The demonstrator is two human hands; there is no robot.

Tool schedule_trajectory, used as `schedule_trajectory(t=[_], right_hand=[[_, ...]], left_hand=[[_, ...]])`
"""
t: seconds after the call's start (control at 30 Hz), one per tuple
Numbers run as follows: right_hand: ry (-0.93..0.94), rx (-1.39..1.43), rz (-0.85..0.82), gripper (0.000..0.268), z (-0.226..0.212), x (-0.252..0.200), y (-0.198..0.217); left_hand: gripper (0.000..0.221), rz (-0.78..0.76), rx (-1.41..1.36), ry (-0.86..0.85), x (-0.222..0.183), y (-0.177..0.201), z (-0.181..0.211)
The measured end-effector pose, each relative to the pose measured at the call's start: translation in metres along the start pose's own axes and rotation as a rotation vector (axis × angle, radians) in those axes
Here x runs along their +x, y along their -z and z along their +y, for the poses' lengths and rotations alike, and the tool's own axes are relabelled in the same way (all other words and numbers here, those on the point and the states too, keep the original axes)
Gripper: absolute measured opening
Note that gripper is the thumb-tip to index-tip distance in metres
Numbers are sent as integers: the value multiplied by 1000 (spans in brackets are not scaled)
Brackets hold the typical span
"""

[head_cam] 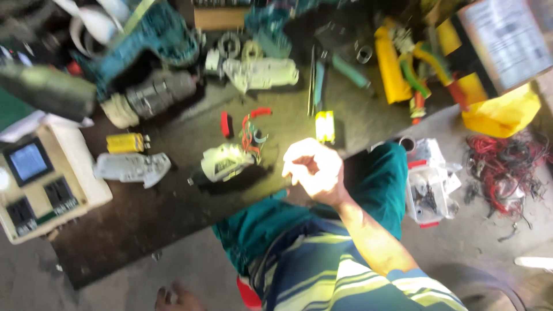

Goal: Disassembling and inspecting the internal components of a cordless power tool on a repair bench.

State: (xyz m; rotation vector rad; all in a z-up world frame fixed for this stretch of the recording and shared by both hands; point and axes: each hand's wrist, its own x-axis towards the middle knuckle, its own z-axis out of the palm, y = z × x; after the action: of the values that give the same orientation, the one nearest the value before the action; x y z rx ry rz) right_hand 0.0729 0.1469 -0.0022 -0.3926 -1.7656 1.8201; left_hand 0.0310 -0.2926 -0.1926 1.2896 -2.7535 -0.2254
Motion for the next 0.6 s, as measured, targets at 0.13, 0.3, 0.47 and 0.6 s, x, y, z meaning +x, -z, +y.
schedule_trajectory(t=[0.13, 0.3, 0.47, 0.6], right_hand=[[-60, 26, -32, 11, 1, 2, 3], [49, 6, -47, 13, 9, 8, 6], [548, -590, -3, 7, -28, 54, 10], [580, -769, -86, 15, -28, 96, 11]], left_hand=[[29, 77, -562, -1174, -59, 67, 65], [38, 100, -835, -1613, -104, 165, 197], [69, -130, -552, -1765, -109, 176, 274], [66, -167, -517, -1837, -109, 163, 287]])
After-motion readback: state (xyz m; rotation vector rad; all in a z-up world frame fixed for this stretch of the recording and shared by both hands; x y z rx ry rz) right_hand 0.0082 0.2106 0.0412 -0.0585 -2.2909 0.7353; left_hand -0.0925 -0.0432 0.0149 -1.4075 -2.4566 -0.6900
